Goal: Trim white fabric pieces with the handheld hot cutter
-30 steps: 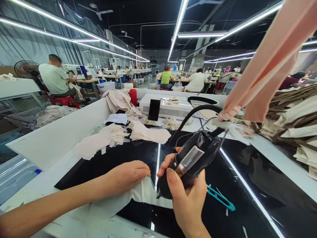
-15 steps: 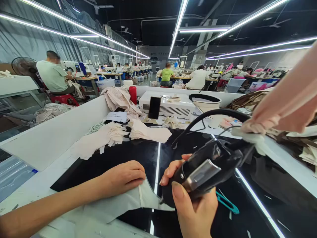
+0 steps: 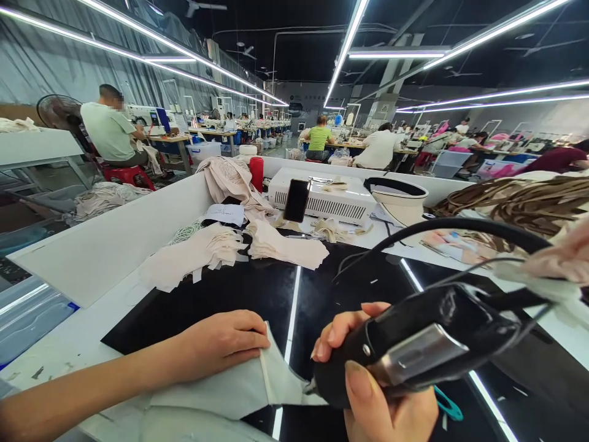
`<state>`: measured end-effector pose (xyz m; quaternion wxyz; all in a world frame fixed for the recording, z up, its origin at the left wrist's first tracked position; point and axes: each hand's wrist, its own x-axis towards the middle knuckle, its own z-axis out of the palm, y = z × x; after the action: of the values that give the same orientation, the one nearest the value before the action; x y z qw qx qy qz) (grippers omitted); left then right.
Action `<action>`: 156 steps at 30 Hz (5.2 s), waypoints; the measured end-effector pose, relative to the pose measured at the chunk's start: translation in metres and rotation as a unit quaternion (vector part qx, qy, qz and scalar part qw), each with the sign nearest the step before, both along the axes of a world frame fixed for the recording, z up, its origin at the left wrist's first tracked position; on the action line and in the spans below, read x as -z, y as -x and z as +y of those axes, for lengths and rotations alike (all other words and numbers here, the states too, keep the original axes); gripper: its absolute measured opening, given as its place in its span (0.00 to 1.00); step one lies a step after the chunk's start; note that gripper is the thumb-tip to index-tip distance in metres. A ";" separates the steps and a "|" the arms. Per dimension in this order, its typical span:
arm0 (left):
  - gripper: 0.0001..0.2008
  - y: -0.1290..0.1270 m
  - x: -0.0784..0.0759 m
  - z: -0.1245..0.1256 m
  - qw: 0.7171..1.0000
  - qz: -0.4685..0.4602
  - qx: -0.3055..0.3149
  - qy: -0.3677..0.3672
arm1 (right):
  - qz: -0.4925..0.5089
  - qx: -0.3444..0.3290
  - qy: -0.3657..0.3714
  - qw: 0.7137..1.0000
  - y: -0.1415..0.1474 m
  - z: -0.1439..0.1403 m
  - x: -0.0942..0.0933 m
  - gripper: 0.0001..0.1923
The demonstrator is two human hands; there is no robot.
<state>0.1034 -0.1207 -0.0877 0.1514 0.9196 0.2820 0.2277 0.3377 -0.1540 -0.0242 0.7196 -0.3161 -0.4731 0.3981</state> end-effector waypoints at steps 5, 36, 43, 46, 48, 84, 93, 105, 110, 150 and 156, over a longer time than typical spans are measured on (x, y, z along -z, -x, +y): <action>0.13 -0.002 0.004 -0.002 1.000 -0.021 -0.004 0.000 | 0.029 0.012 -0.010 0.999 0.010 0.014 -0.005 0.23; 0.09 -0.008 0.017 -0.002 0.997 -0.006 0.004 -0.074 | 0.031 0.018 -0.011 0.999 0.051 0.052 0.004 0.19; 0.09 -0.008 0.014 -0.002 0.998 -0.009 0.005 -0.067 | 0.038 0.014 -0.039 0.998 0.043 0.047 0.002 0.18; 0.09 -0.008 0.014 -0.003 0.998 -0.009 0.001 -0.058 | 0.032 0.009 -0.042 0.999 0.042 0.044 0.003 0.18; 0.09 -0.008 0.013 -0.003 0.999 -0.007 -0.001 -0.048 | 0.030 0.010 -0.043 0.999 0.043 0.043 0.005 0.18; 0.11 -0.014 0.003 -0.016 0.998 -0.005 -0.005 -0.060 | 0.014 0.004 -0.041 0.999 0.034 0.032 0.012 0.20; 0.09 -0.013 0.006 -0.018 0.999 -0.005 -0.010 -0.048 | 0.024 -0.007 -0.046 0.999 0.037 0.030 0.013 0.20; 0.09 -0.012 0.001 -0.019 0.997 0.007 -0.005 -0.078 | 0.032 0.003 -0.036 0.999 0.028 0.023 0.004 0.19; 0.09 -0.023 -0.005 -0.021 0.996 -0.002 -0.001 -0.086 | 0.026 0.015 -0.035 0.999 0.016 0.014 -0.002 0.19; 0.07 -0.029 0.012 -0.048 0.999 0.012 -0.036 0.003 | 0.013 -0.046 -0.050 0.998 0.010 -0.010 0.014 0.19; 0.07 -0.027 0.004 -0.047 0.999 -0.004 -0.033 -0.006 | 0.012 -0.039 -0.048 0.998 0.010 -0.012 0.015 0.19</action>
<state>0.1306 -0.1678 -0.0921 0.1389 0.9100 0.3102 0.2377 0.3280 -0.1658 -0.0395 0.7235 -0.2571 -0.4951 0.4066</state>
